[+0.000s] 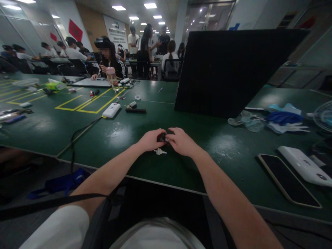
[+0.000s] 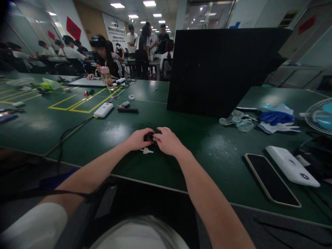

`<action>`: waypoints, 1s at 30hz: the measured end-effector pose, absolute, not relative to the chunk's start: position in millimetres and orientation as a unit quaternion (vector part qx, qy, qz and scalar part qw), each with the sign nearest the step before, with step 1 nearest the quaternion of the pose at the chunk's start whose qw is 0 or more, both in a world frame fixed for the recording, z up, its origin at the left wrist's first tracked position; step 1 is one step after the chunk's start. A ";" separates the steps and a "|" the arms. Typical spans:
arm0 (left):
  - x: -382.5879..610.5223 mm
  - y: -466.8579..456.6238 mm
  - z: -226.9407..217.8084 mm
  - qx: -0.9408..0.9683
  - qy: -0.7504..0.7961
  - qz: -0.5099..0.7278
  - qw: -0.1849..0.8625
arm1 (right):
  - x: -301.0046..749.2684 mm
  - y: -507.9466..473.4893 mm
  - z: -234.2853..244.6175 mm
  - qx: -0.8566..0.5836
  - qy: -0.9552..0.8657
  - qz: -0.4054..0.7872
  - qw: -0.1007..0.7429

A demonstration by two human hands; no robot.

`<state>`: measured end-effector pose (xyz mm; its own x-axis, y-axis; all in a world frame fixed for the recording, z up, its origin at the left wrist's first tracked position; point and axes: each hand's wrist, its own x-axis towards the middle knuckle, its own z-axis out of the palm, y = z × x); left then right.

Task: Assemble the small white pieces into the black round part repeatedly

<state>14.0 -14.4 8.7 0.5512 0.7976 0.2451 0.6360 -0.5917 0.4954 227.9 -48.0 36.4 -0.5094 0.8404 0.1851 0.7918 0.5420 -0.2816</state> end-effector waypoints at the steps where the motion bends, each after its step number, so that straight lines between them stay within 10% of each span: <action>1: 13.7 -14.4 8.8 0.863 0.413 0.228 0.180 | 228.5 -47.5 36.7 -0.470 -0.865 0.083 0.154; 30: 10.4 -7.6 0.3 0.846 0.429 0.243 0.205 | 233.6 -25.8 22.5 -0.496 -0.804 0.032 0.328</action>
<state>10.4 -7.6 0.3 0.5140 0.8249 0.2353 0.6259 -0.5482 0.5547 233.6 -25.8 22.5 -0.2937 0.8175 0.4954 0.7753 0.5069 -0.3769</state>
